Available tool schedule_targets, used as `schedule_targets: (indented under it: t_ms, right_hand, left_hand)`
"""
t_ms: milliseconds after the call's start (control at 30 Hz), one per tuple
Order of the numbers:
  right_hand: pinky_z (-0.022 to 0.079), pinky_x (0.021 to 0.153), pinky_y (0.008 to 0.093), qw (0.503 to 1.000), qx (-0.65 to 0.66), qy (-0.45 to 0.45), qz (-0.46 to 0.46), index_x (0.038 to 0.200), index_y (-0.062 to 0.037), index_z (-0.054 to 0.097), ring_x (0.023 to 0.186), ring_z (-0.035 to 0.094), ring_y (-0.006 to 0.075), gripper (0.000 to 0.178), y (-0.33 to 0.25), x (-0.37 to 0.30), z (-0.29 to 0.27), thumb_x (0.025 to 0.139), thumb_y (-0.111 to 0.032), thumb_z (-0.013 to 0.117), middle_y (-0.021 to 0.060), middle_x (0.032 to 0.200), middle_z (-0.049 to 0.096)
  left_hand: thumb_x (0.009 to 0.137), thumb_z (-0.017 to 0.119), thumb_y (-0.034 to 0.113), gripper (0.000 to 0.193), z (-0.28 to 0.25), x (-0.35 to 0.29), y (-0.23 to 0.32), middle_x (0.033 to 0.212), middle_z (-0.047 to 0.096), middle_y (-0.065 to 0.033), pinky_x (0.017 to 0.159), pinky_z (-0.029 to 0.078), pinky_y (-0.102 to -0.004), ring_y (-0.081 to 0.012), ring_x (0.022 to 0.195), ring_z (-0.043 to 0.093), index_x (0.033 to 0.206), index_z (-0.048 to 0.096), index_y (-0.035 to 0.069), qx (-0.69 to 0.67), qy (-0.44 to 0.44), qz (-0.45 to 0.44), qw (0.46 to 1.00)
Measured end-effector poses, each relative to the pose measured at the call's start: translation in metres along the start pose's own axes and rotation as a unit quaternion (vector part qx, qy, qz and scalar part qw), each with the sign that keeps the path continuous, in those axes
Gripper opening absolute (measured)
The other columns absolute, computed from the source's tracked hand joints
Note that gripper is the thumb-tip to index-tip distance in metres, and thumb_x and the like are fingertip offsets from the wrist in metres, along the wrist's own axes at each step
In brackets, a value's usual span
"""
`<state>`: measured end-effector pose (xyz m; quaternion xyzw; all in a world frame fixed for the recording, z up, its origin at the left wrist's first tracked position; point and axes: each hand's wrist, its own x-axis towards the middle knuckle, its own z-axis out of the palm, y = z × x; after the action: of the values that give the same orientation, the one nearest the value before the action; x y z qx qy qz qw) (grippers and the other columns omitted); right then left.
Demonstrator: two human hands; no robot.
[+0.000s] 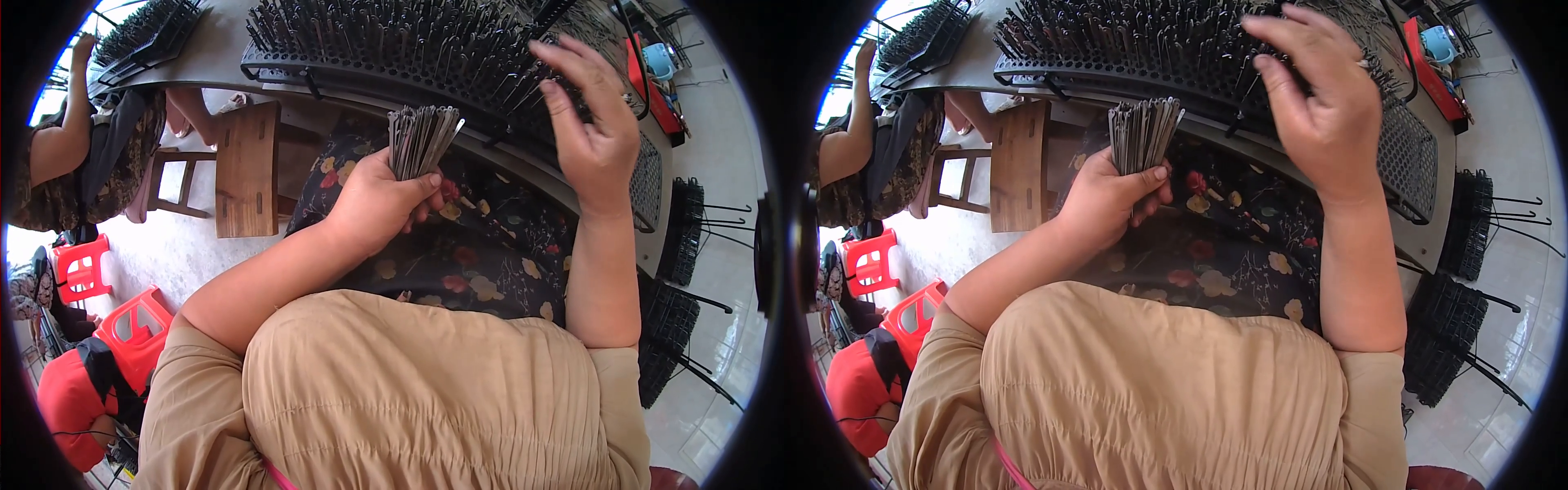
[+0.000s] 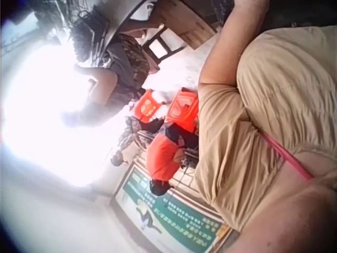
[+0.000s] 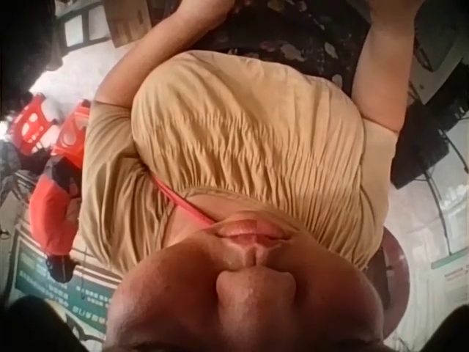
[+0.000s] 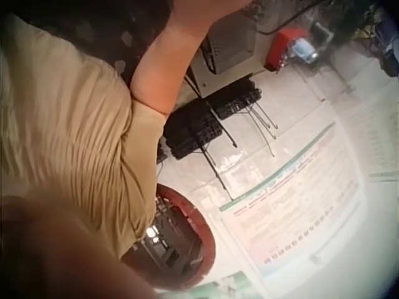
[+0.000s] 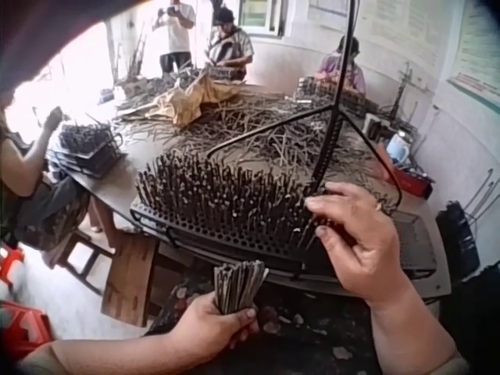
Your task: Assembling metal parts by inserting small metal rods into a perforated plate.
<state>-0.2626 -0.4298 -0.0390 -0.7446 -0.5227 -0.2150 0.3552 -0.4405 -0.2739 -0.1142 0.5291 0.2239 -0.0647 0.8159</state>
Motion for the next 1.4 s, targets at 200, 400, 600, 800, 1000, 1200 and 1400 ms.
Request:
schedule_targets:
  t_ms: [200, 400, 600, 800, 1000, 1200, 1400]
  right_hand:
    - [0.039, 0.105, 0.0387, 0.978, -0.155, -0.111, -0.084, 0.117, -0.0114, 0.068, 0.127, 0.051, 0.0298, 0.033, -0.018, 0.008, 0.010, 0.086, -0.004, 0.064, 0.0058, 0.125, 0.064]
    - [0.020, 0.115, 0.0434, 0.976, -0.157, -0.125, 0.083, 0.114, -0.0099, 0.070, 0.137, 0.041, 0.0286, 0.027, -0.029, 0.015, 0.008, 0.088, -0.014, 0.066, 0.0159, 0.123, 0.063]
    - [0.048, 0.063, 0.0194, 0.938, 0.192, 0.004, 0.288, 0.098, -0.0009, 0.067, 0.073, 0.059, 0.0052, 0.009, -0.037, -0.032, 0.013, 0.089, -0.003, 0.067, 0.0018, 0.087, 0.066]
    - [0.046, 0.058, 0.0195, 0.785, 0.409, -0.119, 0.449, 0.093, -0.0010, 0.066, 0.068, 0.058, 0.0052, 0.008, -0.047, -0.050, 0.009, 0.085, -0.002, 0.068, 0.0010, 0.080, 0.065]
    - [0.047, 0.057, 0.0198, 0.848, 0.340, 0.090, 0.395, 0.105, -0.0011, 0.056, 0.067, 0.062, 0.0095, 0.017, -0.028, -0.039, -0.009, 0.089, -0.001, 0.064, 0.0088, 0.084, 0.069]
    - [0.052, 0.070, 0.0203, 0.974, 0.076, 0.178, 0.118, 0.106, -0.0002, 0.054, 0.075, 0.063, 0.0077, 0.030, -0.001, -0.023, -0.002, 0.082, 0.009, 0.069, 0.0074, 0.085, 0.067]
    - [0.053, 0.076, 0.0211, 0.986, 0.089, 0.127, 0.067, 0.109, 0.0008, 0.055, 0.081, 0.065, 0.0091, 0.033, 0.001, -0.020, 0.000, 0.081, 0.009, 0.071, 0.0066, 0.089, 0.068]
  left_hand:
    - [0.091, 0.060, 0.009, 0.008, 0.000, -0.001, 0.000, 0.076, 0.064, -0.0036, 0.045, 0.042, -0.0211, -0.0075, 0.058, 0.055, 0.097, 0.057, 0.004, 0.000, 0.008, -0.002, 1.000]
    - [0.092, 0.060, 0.008, 0.010, 0.004, 0.001, 0.001, 0.078, 0.066, -0.0043, 0.045, 0.042, -0.0201, -0.0068, 0.058, 0.056, 0.101, 0.059, 0.004, -0.008, 0.009, 0.004, 1.000]
    - [0.091, 0.061, 0.008, 0.010, 0.008, -0.001, 0.005, 0.082, 0.068, -0.0049, 0.045, 0.043, -0.0198, -0.0070, 0.059, 0.057, 0.100, 0.061, 0.004, -0.014, -0.008, 0.027, 0.999]
    - [0.090, 0.063, 0.009, 0.008, 0.022, 0.005, 0.012, 0.083, 0.068, -0.0052, 0.046, 0.044, -0.0203, -0.0077, 0.059, 0.058, 0.096, 0.062, 0.004, -0.016, -0.037, -0.005, 0.999]
    - [0.090, 0.064, 0.010, 0.010, 0.029, 0.012, 0.014, 0.081, 0.067, -0.0035, 0.048, 0.045, -0.0218, -0.0082, 0.061, 0.059, 0.098, 0.062, 0.005, -0.022, -0.009, -0.030, 0.999]
    - [0.091, 0.060, 0.007, 0.010, 0.033, 0.011, 0.005, 0.083, 0.067, -0.0040, 0.048, 0.045, -0.0217, -0.0084, 0.063, 0.060, 0.101, 0.060, 0.004, 0.034, -0.014, -0.038, 0.999]
    - [0.092, 0.058, 0.007, 0.011, 0.031, 0.008, 0.005, 0.084, 0.067, -0.0046, 0.046, 0.043, -0.0204, -0.0085, 0.064, 0.060, 0.102, 0.059, 0.004, 0.028, -0.010, -0.017, 0.999]
